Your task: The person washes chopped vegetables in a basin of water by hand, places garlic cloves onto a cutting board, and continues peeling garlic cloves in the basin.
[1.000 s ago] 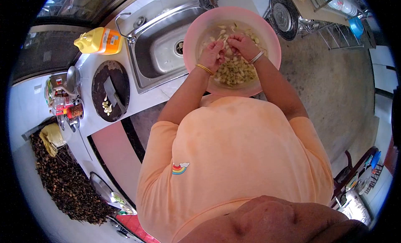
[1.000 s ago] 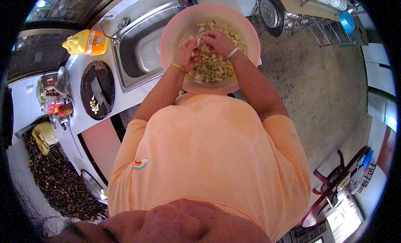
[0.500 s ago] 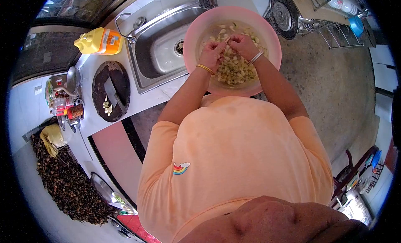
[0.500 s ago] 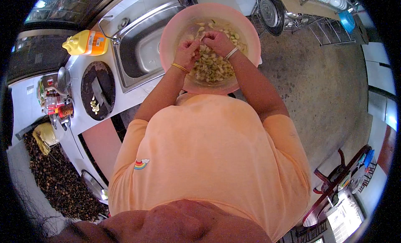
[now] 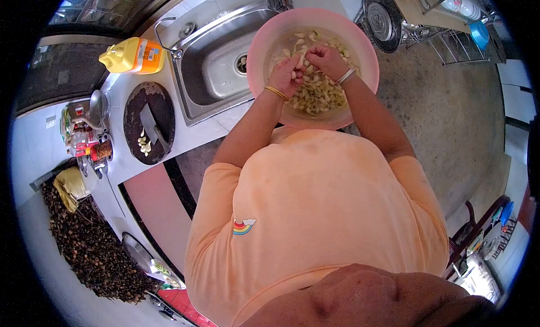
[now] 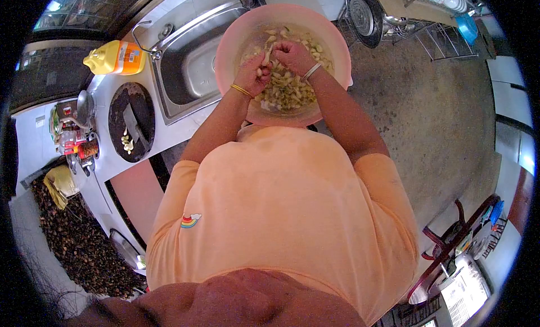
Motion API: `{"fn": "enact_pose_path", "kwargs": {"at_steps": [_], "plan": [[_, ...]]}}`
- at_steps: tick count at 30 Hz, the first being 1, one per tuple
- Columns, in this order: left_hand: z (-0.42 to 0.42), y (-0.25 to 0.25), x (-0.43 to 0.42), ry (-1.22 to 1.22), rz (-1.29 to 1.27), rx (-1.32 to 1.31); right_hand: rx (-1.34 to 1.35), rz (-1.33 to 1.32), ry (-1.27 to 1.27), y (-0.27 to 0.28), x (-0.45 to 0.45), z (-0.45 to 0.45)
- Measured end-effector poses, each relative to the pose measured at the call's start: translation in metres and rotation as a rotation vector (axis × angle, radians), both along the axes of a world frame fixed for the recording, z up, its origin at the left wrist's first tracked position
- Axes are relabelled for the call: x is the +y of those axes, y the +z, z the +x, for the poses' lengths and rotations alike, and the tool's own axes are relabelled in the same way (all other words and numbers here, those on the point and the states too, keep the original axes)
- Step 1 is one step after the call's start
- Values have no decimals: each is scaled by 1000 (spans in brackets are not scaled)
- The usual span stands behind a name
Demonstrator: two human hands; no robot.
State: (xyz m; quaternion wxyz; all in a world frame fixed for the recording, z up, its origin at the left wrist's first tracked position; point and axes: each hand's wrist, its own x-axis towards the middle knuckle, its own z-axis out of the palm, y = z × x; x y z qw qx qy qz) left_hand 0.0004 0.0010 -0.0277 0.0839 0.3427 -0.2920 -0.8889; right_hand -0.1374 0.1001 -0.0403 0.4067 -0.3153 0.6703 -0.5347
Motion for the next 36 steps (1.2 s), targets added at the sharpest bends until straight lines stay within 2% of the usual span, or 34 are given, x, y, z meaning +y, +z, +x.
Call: {"fn": "enact_pose_path", "kwargs": {"at_steps": [3,5,6,8,9,11,12,14,15,17,18,20,23,25,27,29,30,31,32,34,36], "plan": [[0,3,-1,37,80,9,84,44,5,0,-1,-1],[0,4,-1,56,89,18,440,174,-25,-6,0,-2],[0,4,-1,61,79,10,440,175,-25,-16,-2,-3],[-1,3,-2,64,68,4,770,667,353,-37,-7,-7],[-1,3,-1,81,62,8,770,667,353,-36,-7,-7],[-1,2,-1,100,55,12,895,433,345,-35,-2,-2],[-1,6,1,113,51,-9,898,434,348,-19,0,3],[0,7,3,130,50,-31,517,-108,-5,28,0,15],[0,5,2,113,8,-55,518,-108,-3,20,-1,13],[0,1,1,95,-34,-80,883,-208,125,-1,-3,8],[1,-2,0,85,-72,-85,883,-208,124,0,-4,9],[1,-8,-1,74,-109,-91,934,-27,191,1,-4,11],[1,-16,-2,51,-263,-241,1010,99,312,10,1,18],[0,-24,-4,-72,-741,-441,1001,171,349,16,-1,21],[1,-28,-6,-75,-759,-435,992,242,388,11,-2,20],[-1,-27,-6,-77,-779,-424,944,103,355,-3,-2,15],[-1,-14,-3,-31,-653,-418,947,104,354,-2,-2,14],[-1,-6,-1,15,-525,-412,826,63,317,-2,-1,15],[-1,-8,-2,14,-524,-410,703,22,280,-1,0,15],[0,-12,-5,56,-345,-340,616,-9,266,2,1,16],[2,-13,-4,61,-324,-341,527,-42,254,5,2,18]]}}
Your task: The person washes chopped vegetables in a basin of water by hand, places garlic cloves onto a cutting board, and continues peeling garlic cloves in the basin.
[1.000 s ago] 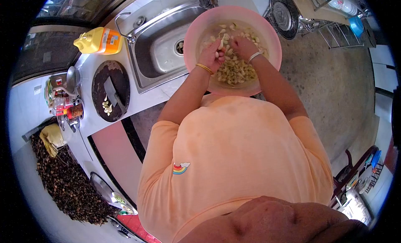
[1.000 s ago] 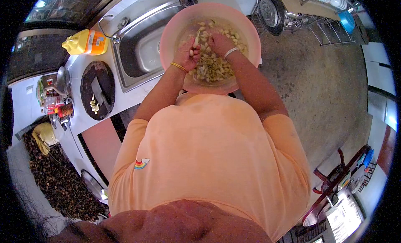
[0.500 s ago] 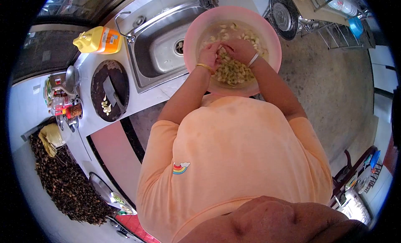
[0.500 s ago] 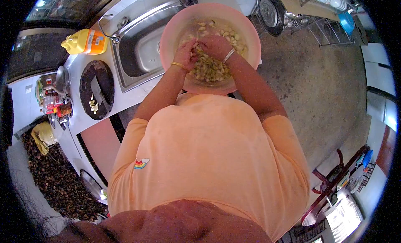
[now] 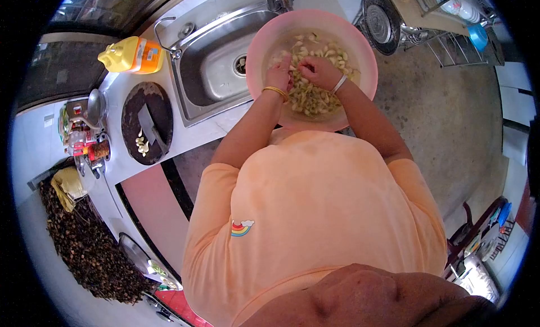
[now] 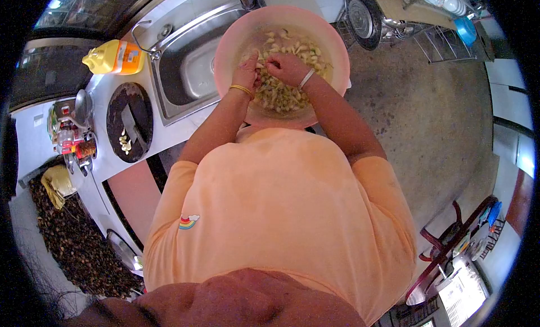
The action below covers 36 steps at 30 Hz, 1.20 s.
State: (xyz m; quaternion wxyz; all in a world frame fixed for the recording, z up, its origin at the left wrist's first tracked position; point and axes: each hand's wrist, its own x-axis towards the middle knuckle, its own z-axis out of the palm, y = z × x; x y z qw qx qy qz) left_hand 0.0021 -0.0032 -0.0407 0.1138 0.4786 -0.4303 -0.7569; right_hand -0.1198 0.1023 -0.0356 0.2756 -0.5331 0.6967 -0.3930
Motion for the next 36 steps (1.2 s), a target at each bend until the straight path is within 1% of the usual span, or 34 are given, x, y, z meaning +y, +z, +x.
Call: {"fn": "enact_pose_path", "kwargs": {"at_steps": [3,5,7,8,9,10,12,14,15,17,21,23,24,25,26,27,30,32,33,34,35,36], "plan": [[0,2,1,0,9,-4,11,6,-13,2,0,2],[0,1,1,-5,1,-11,178,-69,49,-1,-1,1],[0,1,1,-58,-88,-65,183,-39,52,-4,-2,0],[-1,0,2,-58,-87,-67,189,-11,54,-5,-2,0],[-2,-4,2,-58,-142,-77,187,-10,53,-5,-2,0],[-2,-7,1,-58,-198,-87,176,-2,58,-5,-2,0],[-3,-11,1,-69,-221,-107,162,7,62,-6,-1,0],[-2,-12,1,-80,-244,-127,-11,55,60,-8,0,-1],[-2,-11,1,-99,-260,-133,-12,54,59,-3,0,-2],[-3,-8,1,-120,-278,-140,-65,183,93,7,1,-5],[-4,-2,2,-134,-242,-91,14,121,107,5,0,-5],[-4,2,3,-149,-226,-70,-55,165,67,6,0,-3],[-4,5,4,-128,-155,15,-56,165,64,6,-1,-4],[-4,7,4,-105,-84,101,-105,200,8,6,-3,-5],[-6,10,5,-106,-84,101,-155,236,-47,7,-5,-7],[-8,10,7,-82,-106,117,-155,236,-47,3,-6,-9],[-8,10,8,-77,-114,152,-103,195,-77,-6,-6,-10],[-7,8,5,-100,-101,170,118,290,-107,-7,-4,-14],[-7,10,3,-12,-78,218,114,290,-113,-7,-4,-17],[-7,11,1,76,-53,267,130,350,-212,-6,-4,-22],[-7,13,0,71,-51,268,148,411,-308,-4,-3,-27],[-6,13,-2,150,69,332,149,411,-311,-2,0,-30]]}}
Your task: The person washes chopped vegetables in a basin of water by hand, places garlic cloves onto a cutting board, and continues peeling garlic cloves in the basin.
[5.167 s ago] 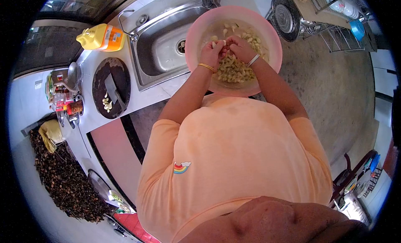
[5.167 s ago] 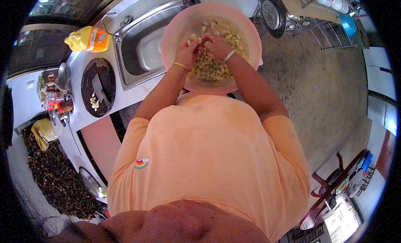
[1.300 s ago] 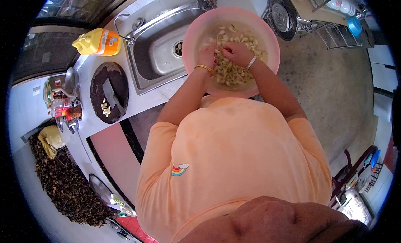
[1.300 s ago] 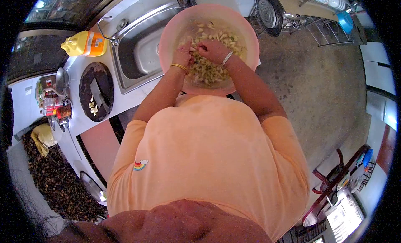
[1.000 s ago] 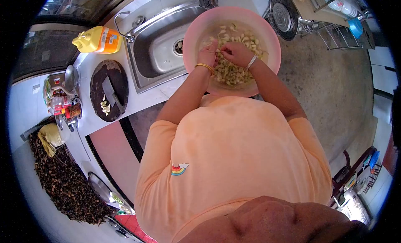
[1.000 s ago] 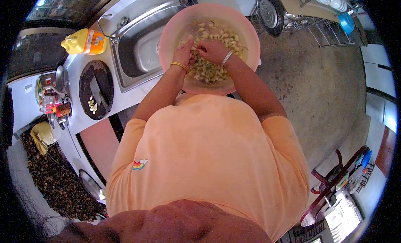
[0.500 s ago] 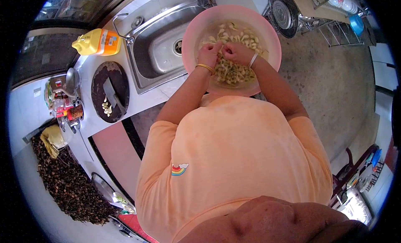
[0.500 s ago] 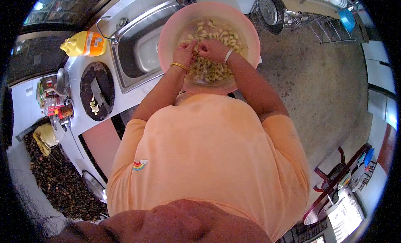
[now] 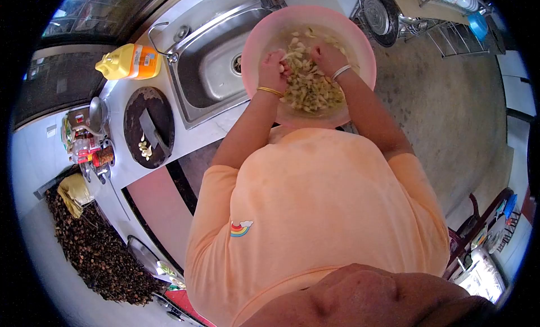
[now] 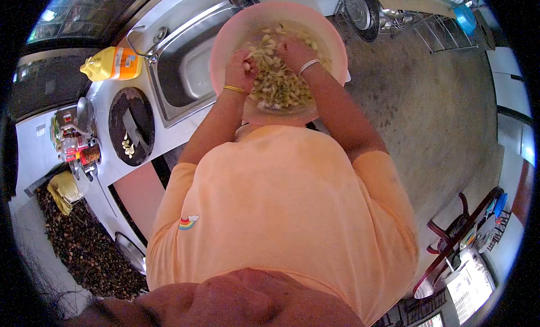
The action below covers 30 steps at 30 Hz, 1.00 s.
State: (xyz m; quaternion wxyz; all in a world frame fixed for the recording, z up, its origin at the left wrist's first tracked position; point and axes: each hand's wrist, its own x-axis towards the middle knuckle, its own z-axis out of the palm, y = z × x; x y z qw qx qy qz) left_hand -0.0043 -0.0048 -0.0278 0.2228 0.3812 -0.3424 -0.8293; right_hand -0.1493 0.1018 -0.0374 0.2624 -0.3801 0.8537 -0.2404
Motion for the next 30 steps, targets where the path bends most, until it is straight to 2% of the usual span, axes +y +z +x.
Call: {"fn": "enact_pose_path", "kwargs": {"at_steps": [1,3,5,7,9,11,12,14,15,17,21,23,24,26,27,28,30], "plan": [[1,1,-2,63,127,71,114,-10,92,4,2,-2],[3,-6,-8,65,215,125,229,-22,189,3,2,0],[6,-15,-13,65,303,180,247,348,369,-9,2,7],[7,-17,-13,158,442,208,258,299,288,-18,2,17],[7,-18,-14,166,446,216,273,251,212,-18,-2,19],[7,-20,-13,180,453,223,262,-6,126,-12,-10,19],[6,-18,-12,184,430,204,263,-4,129,-8,-12,25],[4,-16,-11,183,407,188,394,17,320,-1,-17,38],[3,-18,-12,155,383,199,398,18,315,-2,-18,41],[2,-22,-12,123,359,215,452,184,581,-2,-18,45],[7,-15,-12,79,429,293,385,296,542,-26,-24,45],[9,-8,-11,66,447,315,554,102,526,-26,-19,49],[9,-8,-10,96,435,274,560,100,532,-25,-21,50],[6,-7,-9,134,424,243,326,-127,192,-21,-26,50],[5,-7,-10,133,355,209,331,-128,201,-32,-24,45],[5,-7,-10,133,285,172,425,-469,317,-43,-21,38],[7,-10,-10,106,299,170,509,-815,441,-57,-21,29]]}}
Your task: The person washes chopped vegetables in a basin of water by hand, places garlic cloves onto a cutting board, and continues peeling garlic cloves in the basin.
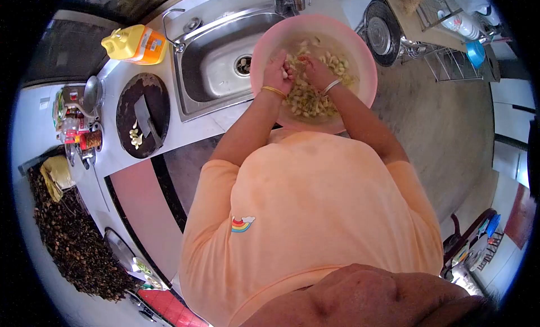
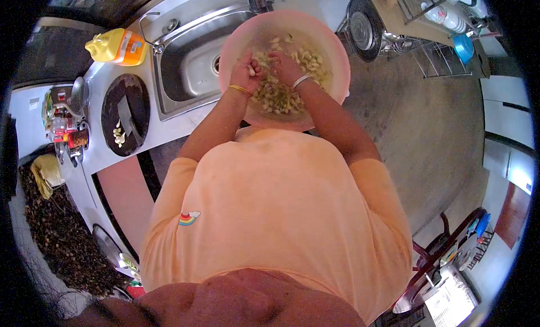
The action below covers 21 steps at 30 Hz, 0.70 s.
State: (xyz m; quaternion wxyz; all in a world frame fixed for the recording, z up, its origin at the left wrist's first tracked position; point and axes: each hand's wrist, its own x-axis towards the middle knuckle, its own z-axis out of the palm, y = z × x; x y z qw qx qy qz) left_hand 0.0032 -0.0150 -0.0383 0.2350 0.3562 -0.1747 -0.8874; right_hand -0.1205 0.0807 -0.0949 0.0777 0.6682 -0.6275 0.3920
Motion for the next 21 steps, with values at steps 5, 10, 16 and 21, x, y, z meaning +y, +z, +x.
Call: {"fn": "enact_pose_path", "kwargs": {"at_steps": [5,10,16,21], "plan": [[0,1,0,-62,79,9,-830,548,-235,48,2,1],[-1,0,0,-75,32,-5,-384,644,-430,24,-1,-6],[0,-1,1,-101,15,-22,-190,644,-267,7,1,-15],[-5,-4,9,-272,-211,-275,-1074,535,-227,41,4,-15]]}}
